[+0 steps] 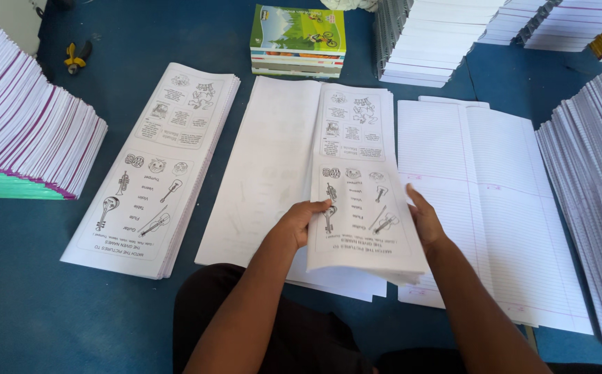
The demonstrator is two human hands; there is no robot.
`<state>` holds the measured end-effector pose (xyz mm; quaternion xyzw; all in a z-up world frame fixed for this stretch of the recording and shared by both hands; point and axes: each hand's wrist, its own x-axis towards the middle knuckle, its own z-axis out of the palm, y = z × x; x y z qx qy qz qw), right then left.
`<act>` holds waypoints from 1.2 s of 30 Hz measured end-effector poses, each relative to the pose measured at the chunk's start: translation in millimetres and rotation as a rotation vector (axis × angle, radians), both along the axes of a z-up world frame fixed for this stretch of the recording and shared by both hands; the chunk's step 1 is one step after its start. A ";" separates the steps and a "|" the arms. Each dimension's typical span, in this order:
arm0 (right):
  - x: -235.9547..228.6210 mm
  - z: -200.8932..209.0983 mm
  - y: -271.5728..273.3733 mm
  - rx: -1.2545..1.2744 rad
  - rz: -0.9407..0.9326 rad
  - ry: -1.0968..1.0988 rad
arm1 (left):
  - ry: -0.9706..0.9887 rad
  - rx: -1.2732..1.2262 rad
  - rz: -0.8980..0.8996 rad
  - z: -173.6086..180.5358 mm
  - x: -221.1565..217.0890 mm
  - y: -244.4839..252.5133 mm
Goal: The person inserts printed sheets into notebook covers and stacks them. They repeatedly pick up a printed sheet, place it inside a lined notebook cover, and set the assembled unit aside. The process is repeated multiple times with consistent hand motions.
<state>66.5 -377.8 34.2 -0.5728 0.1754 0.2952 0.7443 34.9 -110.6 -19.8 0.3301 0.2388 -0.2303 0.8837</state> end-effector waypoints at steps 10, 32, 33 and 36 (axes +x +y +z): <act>10.1 -3.7 12.4 -0.312 0.101 0.000 | -0.142 0.596 -0.043 -15.4 -11.9 -16.9; -8.0 29.6 3.2 -0.213 0.051 -0.618 | -0.309 0.587 0.087 38.1 41.9 -2.7; -7.8 34.9 2.7 -0.197 0.056 -0.665 | -0.328 0.577 0.093 51.2 48.1 0.2; -3.9 51.8 6.7 -0.188 0.048 -0.708 | -0.443 0.557 0.128 90.5 62.4 9.4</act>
